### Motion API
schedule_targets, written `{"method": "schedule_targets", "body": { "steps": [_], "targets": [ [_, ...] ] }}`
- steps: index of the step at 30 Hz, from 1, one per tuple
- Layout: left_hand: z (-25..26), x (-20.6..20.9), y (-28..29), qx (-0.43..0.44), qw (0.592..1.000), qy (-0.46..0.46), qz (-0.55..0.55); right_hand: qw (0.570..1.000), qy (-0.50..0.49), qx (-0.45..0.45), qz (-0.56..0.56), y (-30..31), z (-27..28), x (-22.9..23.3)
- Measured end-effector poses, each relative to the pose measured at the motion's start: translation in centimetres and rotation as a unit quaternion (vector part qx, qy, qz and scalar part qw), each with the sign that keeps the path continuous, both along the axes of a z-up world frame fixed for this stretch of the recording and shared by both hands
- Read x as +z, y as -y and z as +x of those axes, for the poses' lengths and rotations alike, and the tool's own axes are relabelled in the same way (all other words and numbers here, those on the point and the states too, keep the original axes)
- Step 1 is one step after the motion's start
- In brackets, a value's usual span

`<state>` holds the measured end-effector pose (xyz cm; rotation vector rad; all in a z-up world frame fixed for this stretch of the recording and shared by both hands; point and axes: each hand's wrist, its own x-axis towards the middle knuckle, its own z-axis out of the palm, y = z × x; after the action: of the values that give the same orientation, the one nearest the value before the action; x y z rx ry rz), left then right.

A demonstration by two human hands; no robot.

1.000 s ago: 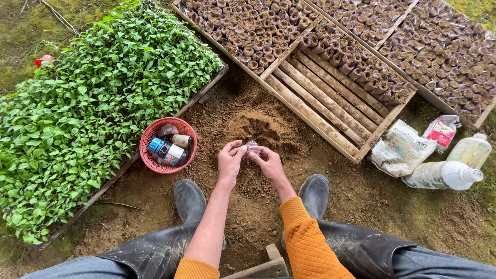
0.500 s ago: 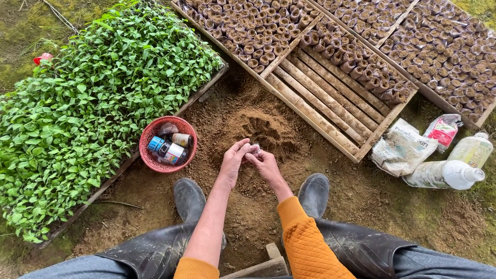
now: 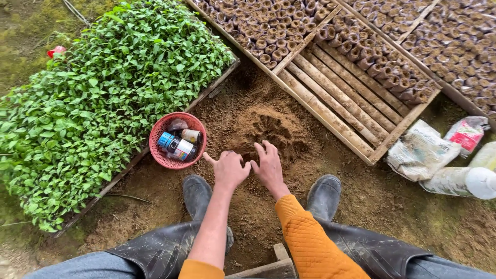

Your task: Planting seeds into individual pots within seedling trays by hand.

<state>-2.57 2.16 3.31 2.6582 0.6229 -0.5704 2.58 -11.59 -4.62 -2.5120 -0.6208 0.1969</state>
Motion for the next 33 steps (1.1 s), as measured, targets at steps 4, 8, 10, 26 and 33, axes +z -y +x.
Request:
{"method": "schedule_targets", "body": {
  "steps": [4, 8, 10, 26, 33],
  "targets": [
    [-1.6, -2.5, 1.7, -0.014, 0.990, 0.033, 0.136, 0.980, 0.096, 0.122, -0.127, -2.9, 0.3, 2.7],
    [-1.6, -1.2, 2.3, -0.038, 0.990, 0.008, 0.136, 0.955, 0.151, 0.180, -0.179, -2.7, 1.0, -0.9],
    [-1.5, -2.0, 2.5, -0.080, 0.991, 0.023, 0.108, 0.960, 0.172, 0.201, -0.093, -1.6, 1.8, -4.9],
    [1.6, -3.1, 6.5, -0.120, 0.980, 0.145, 0.057, 0.953, -0.282, -0.007, 0.108, 5.4, 6.9, 1.0],
    [0.8, -4.0, 6.4, -0.137, 0.982, 0.096, 0.090, 0.989, -0.144, -0.023, -0.005, 3.6, 2.2, -2.5]
  ]
}}
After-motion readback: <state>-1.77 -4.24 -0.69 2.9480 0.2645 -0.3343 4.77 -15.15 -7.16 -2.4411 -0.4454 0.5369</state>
